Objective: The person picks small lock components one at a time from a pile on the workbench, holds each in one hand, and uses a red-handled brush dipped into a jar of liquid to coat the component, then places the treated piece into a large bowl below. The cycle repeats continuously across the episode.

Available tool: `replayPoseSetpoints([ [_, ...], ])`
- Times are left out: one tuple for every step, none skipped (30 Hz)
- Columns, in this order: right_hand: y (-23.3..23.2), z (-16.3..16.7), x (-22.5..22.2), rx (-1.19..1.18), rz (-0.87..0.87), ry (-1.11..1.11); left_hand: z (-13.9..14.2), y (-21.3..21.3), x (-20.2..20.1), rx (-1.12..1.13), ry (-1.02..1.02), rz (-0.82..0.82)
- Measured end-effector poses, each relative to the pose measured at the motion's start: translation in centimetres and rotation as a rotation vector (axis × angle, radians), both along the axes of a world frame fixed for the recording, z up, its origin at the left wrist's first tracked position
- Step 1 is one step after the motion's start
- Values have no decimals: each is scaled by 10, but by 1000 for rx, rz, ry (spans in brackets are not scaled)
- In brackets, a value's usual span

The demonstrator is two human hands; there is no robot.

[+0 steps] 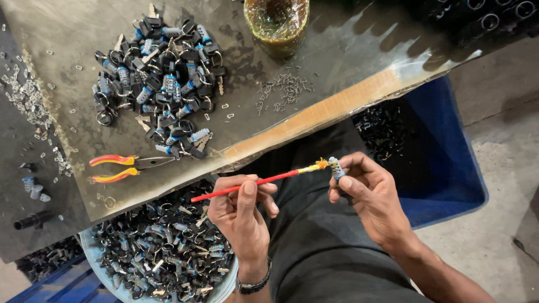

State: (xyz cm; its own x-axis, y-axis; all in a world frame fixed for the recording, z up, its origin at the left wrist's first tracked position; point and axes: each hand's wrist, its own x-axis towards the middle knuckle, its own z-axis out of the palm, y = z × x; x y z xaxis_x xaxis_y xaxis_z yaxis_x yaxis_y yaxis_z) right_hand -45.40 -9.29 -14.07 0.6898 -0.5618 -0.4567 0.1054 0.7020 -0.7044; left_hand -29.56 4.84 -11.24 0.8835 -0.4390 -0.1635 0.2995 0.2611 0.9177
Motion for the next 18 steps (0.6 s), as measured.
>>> replayPoseSetpoints([
  [1, 0, 0, -6, 2, 7, 0, 1, -1, 4, -15, 0],
  [1, -1, 0, 1, -4, 18, 0, 1, -2, 9, -31, -1],
  [1, -1, 0, 8, -10, 28, 0, 2, -2, 12, -46, -1],
  [1, -2, -1, 14, -16, 38, 0, 3, -3, 17, -50, -2],
  [2, -2, -1, 9, -18, 35, 0, 3, -3, 21, -53, -4],
  [2, -2, -1, 3, -21, 32, 1, 4, -3, 26, -57, -5],
  [2, -3, -1, -3, -22, 29, 1, 5, -4, 32, -56, -10],
  [3, -3, -1, -6, -25, 27, 1, 6, -4, 38, -56, -15],
  [3, -4, -1, -9, -28, 25, 1, 7, -4, 44, -55, -20],
  [3, -4, -1, -11, -31, 24, 1, 8, -4, 44, -58, -21],
  [3, -5, -1, -15, -30, 26, 1, 8, -4, 43, -61, -22],
  [3, -5, 0, -18, -28, 28, 0, 8, -4, 43, -65, -24],
  [3, -5, 0, -22, -28, 30, 0, 8, -4, 41, -69, -25],
  [4, -5, 0, -19, -29, 28, 0, 8, -4, 39, -72, -27],
  [4, -5, 0, -16, -31, 25, 1, 8, -5, 37, -75, -28],
  [4, -5, 0, -13, -33, 22, 1, 8, -5, 41, -77, -26],
  [4, -5, 0, -11, -34, 27, 2, 8, -5, 45, -79, -25],
  [4, -5, 0, -10, -35, 32, 2, 8, -5, 48, -80, -24],
])
